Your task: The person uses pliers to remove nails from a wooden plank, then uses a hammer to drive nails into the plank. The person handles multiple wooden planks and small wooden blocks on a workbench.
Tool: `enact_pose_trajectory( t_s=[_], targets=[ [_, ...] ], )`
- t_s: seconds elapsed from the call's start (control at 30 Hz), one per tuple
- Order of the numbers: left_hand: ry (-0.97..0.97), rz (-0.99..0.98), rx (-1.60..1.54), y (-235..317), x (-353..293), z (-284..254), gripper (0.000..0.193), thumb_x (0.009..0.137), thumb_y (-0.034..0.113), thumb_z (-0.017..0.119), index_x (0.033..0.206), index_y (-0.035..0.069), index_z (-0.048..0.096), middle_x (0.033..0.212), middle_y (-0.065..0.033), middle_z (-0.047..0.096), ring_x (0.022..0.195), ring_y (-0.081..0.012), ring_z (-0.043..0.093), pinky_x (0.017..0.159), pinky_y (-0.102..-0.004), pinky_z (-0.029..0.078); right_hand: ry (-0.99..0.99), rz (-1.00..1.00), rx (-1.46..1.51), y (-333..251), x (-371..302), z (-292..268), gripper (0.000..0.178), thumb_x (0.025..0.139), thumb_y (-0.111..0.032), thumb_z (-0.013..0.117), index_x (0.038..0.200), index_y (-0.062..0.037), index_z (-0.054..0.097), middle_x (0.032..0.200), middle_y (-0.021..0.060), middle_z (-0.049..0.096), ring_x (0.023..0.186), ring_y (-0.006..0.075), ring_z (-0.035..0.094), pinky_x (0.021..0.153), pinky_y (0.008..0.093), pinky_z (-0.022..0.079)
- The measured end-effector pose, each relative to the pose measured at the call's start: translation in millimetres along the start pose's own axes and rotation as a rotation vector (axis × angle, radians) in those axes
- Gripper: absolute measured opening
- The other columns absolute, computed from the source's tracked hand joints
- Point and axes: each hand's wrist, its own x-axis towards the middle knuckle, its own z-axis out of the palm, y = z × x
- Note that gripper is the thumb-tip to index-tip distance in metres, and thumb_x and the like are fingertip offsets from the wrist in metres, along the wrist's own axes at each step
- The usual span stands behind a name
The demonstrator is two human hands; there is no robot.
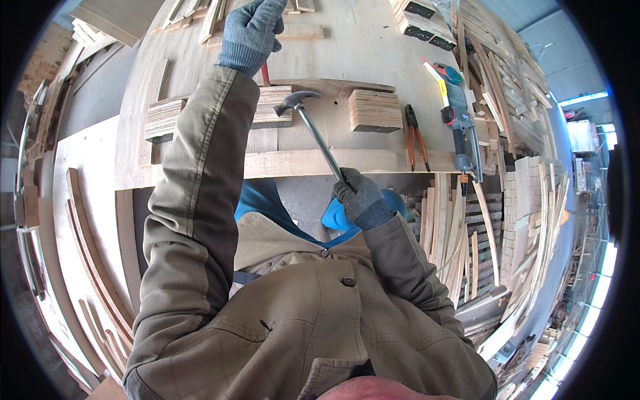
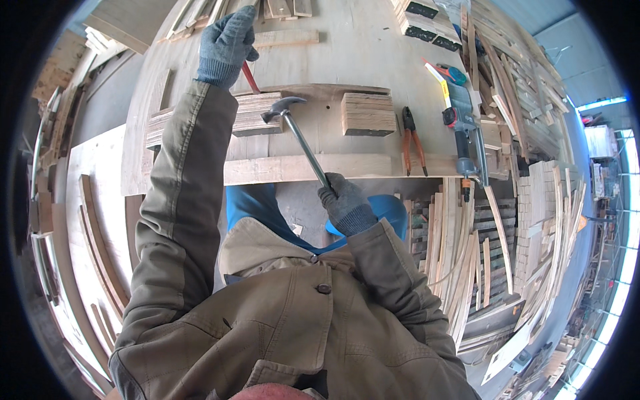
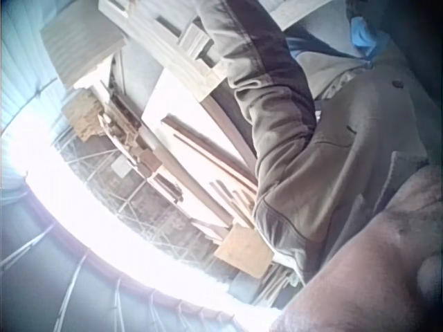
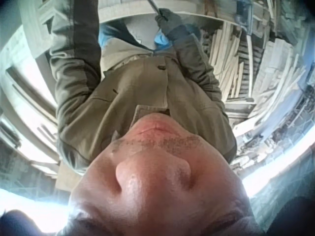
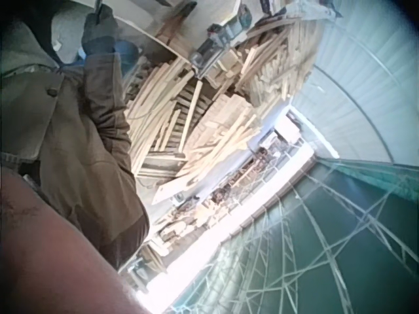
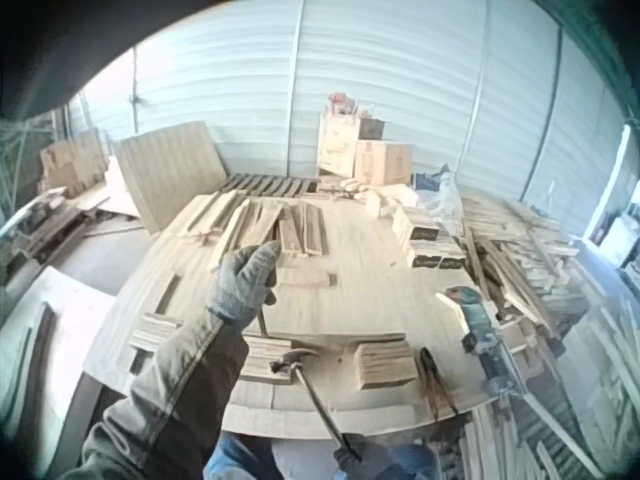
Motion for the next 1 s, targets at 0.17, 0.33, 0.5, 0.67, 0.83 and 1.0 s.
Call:
enact_pose_trajectory(
  t_s=[0.17,0.33,0.5,0.67,0.83,1.0],
  targets=[
    [-0.040,0.113,-0.017,9.7,-41.5,12.2,0.045,0.099,0.044,0.068,0.078,0.004,0.066,0.064,-0.0020,0.058,0.056,-0.0114,0.058,0.053,-0.0292,0.052,-0.027,0.025,0.034,-4.6,8.1,8.2,0.034,0.098,-0.015,0.062,0.126,0.0044,0.062,0.076,0.0092,0.063,0.062,0.0155,0.060,0.058,0.0333,0.049],
    [-0.039,0.087,-0.030,7.8,-69.9,14.3,0.041,0.101,0.037,0.068,0.080,0.002,0.067,0.063,-0.0031,0.059,0.056,-0.0126,0.058,0.055,-0.0293,0.049,-0.029,0.093,-0.024,-11.5,12.3,11.1,0.035,0.098,-0.017,0.062,0.126,0.0046,0.062,0.077,0.0119,0.065,0.063,0.0162,0.062,0.060,0.0337,0.051],
    [-0.045,0.117,-0.064,0.6,-75.4,-1.4,0.037,0.101,0.032,0.067,0.079,0.002,0.067,0.061,-0.0030,0.056,0.057,-0.0136,0.057,0.056,-0.0309,0.050,-0.002,0.086,-0.053,-12.6,11.1,14.9,0.036,0.098,-0.018,0.063,0.126,0.0048,0.062,0.079,0.0143,0.067,0.070,0.0200,0.066,0.065,0.0360,0.053],
    [-0.036,0.139,-0.065,-4.9,-83.3,-3.4,0.038,0.101,0.030,0.067,0.075,0.003,0.063,0.062,-0.0032,0.054,0.057,-0.0146,0.055,0.057,-0.0318,0.050,-0.018,0.116,-0.108,-7.6,13.4,16.9,0.038,0.096,-0.026,0.067,0.126,-0.0039,0.063,0.095,0.0227,0.072,0.091,0.0375,0.072,0.083,0.0463,0.056],
    [-0.038,0.135,-0.175,-2.8,-90.7,-3.8,0.044,0.102,0.033,0.065,0.071,0.003,0.060,0.062,-0.0041,0.053,0.057,-0.0159,0.055,0.058,-0.0327,0.050,-0.012,0.124,-0.116,-1.8,15.1,19.7,0.038,0.095,-0.027,0.067,0.125,-0.0048,0.064,0.096,0.0220,0.073,0.092,0.0377,0.073,0.084,0.0466,0.056],
    [-0.028,0.179,-0.125,-2.3,-99.4,-5.9,0.048,0.102,0.037,0.064,0.069,0.003,0.058,0.061,-0.0046,0.053,0.058,-0.0171,0.055,0.060,-0.0342,0.050,-0.008,0.112,-0.119,4.3,16.6,23.5,0.038,0.095,-0.028,0.068,0.125,-0.0055,0.064,0.097,0.0216,0.073,0.092,0.0374,0.073,0.084,0.0465,0.056]
  ],
)
